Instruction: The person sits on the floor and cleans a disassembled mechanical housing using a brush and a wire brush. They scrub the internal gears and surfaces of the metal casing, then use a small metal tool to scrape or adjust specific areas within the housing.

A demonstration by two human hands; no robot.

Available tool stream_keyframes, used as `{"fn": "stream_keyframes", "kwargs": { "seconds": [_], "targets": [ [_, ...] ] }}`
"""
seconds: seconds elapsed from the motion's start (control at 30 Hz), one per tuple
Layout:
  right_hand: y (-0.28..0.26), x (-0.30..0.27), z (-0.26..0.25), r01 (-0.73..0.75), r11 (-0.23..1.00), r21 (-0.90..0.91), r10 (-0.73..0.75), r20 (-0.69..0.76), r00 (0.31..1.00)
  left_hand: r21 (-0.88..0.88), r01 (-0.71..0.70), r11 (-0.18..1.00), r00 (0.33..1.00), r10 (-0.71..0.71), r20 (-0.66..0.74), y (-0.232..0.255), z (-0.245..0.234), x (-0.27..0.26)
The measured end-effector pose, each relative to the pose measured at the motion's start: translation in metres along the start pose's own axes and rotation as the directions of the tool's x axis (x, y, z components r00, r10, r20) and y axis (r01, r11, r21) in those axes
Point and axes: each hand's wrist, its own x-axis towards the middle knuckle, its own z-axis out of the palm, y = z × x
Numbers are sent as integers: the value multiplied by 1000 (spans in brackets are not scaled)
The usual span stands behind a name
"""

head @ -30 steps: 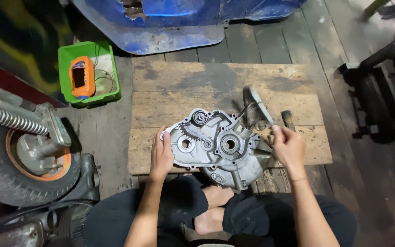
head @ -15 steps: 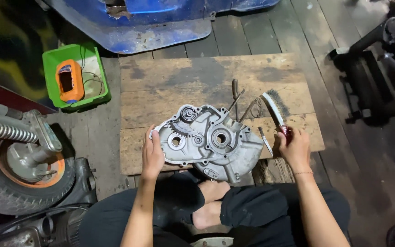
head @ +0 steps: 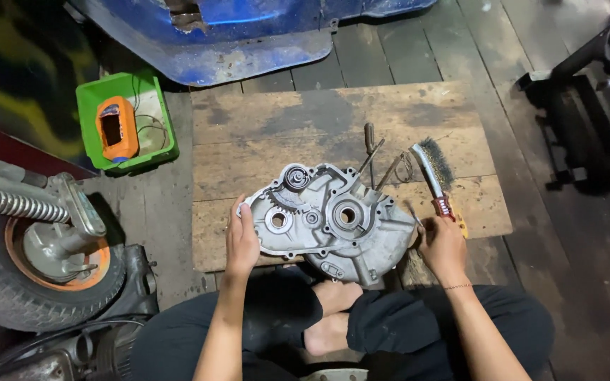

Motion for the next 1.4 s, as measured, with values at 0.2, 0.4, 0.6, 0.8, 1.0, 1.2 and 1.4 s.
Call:
{"fn": "stream_keyframes", "kwargs": {
  "seconds": [0.2, 0.4, 0.6, 0.8, 1.0, 1.2, 1.4],
  "targets": [
    [-39, 3, -42, 118, 955, 271, -59, -217, 974, -20, 16, 1000, 999, -17, -34, -10, 3, 5],
    [-132, 33, -83, 8, 580, 814, 28, -30, 999, 19, 7, 1000, 997, -5, -81, -4, 5, 9],
    [-154, 73, -36, -145, 85, 986, 179, 128, 975, 25, 57, 998, 996, -55, -66, 4, 5, 10],
    [-162, 90, -20, -173, -99, 980, 138, 186, 973, 17, 39, 999, 998, -38, -44, 0, 5, 15],
    [-169, 92, -13, -2, 17, 1000, 50, 1, 999, 22, -2, 1000, 1000, 3, -14, -14, 5, 23],
    [-158, 89, -4, 100, 212, 972, -41, -93, 995, -14, 18, 1000, 1000, -18, -2, -21, 6, 26],
    [-163, 87, -7, 128, 241, 962, -64, -116, 991, -38, 42, 998, 999, -41, 22, -16, 5, 26]
  ]
}}
